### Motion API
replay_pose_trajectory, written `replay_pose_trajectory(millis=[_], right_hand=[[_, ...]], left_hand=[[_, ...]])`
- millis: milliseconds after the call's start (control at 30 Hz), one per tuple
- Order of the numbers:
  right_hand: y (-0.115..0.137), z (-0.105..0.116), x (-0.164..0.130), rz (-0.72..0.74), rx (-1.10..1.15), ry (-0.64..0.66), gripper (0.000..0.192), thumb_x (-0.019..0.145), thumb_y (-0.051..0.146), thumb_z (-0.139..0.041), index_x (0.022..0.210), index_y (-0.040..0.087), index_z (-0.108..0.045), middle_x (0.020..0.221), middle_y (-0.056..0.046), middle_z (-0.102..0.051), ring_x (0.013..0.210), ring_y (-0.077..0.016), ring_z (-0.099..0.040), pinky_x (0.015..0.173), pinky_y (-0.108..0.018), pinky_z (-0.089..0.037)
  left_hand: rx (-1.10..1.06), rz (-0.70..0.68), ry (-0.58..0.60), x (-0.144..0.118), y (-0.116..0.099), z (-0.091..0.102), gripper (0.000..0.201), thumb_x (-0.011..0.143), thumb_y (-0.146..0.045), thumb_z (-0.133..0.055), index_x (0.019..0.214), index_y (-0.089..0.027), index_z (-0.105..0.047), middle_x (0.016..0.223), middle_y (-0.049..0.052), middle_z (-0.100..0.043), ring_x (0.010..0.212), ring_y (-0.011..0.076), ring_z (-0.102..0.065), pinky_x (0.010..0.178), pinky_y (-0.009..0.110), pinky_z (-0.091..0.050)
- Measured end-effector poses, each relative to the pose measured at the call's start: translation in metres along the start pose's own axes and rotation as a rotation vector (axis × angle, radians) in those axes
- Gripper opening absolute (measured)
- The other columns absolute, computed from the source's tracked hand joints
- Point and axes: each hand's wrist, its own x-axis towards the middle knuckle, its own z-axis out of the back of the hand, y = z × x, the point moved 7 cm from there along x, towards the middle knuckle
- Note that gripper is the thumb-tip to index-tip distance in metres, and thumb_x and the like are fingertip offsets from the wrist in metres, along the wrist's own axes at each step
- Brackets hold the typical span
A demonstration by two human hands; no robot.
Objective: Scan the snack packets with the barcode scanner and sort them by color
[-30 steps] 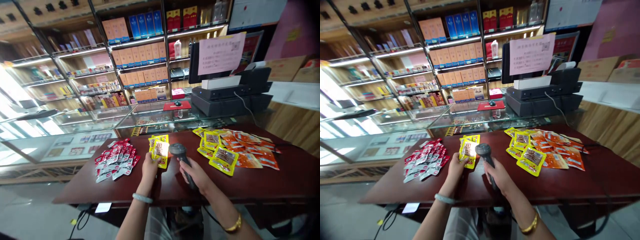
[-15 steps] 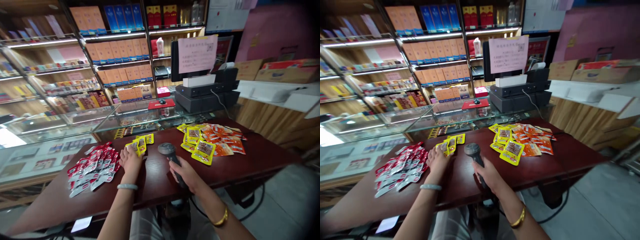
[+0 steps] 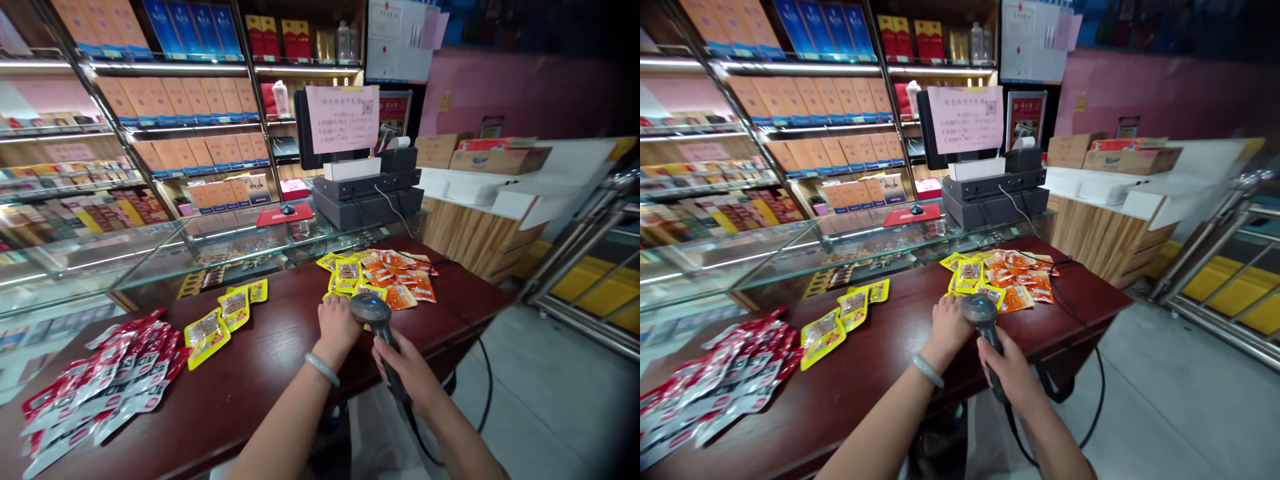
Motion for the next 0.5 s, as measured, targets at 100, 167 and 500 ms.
replay_pose_trajectory(millis=[100, 167, 500], right_hand=[[0.004, 0.018, -0.005, 0.034, -0.02, -0.05, 0.037, 0.088, 0.055, -0.065, 0.093, 0.021, -0.051, 0.059, 0.008, -0.047, 0.045, -0.007, -0.039, 0.042, -0.019, -0.032], [0.005, 0.023, -0.007, 0.037, -0.019, -0.066, 0.036, 0.089, 0.055, -0.065, 0.092, 0.021, -0.051, 0.059, 0.008, -0.046, 0.045, -0.0072, -0.039, 0.042, -0.02, -0.032], [-0.005, -0.003, -0.006, -0.055, 0.033, -0.007, 0.045, 0.08, 0.06, -0.072, 0.091, 0.022, -0.05, 0.06, 0.008, -0.045, 0.045, -0.0075, -0.037, 0.042, -0.021, -0.029]], left_hand=[[0.016, 0.031, -0.013, 0.011, -0.012, -0.008, 0.035, 0.086, -0.037, -0.057, 0.106, -0.011, -0.068, 0.113, 0.019, -0.065, 0.112, 0.0317, -0.057, 0.094, 0.041, -0.041], [0.01, 0.058, 0.001, 0.017, -0.014, -0.011, 0.034, 0.083, -0.035, -0.06, 0.106, -0.01, -0.067, 0.115, 0.02, -0.065, 0.114, 0.0329, -0.057, 0.095, 0.042, -0.04], [-0.342, 0.274, 0.104, -0.022, 0.067, 0.001, 0.032, 0.084, -0.03, -0.067, 0.108, -0.021, -0.048, 0.097, 0.008, -0.072, 0.093, 0.0236, -0.069, 0.073, 0.028, -0.042]])
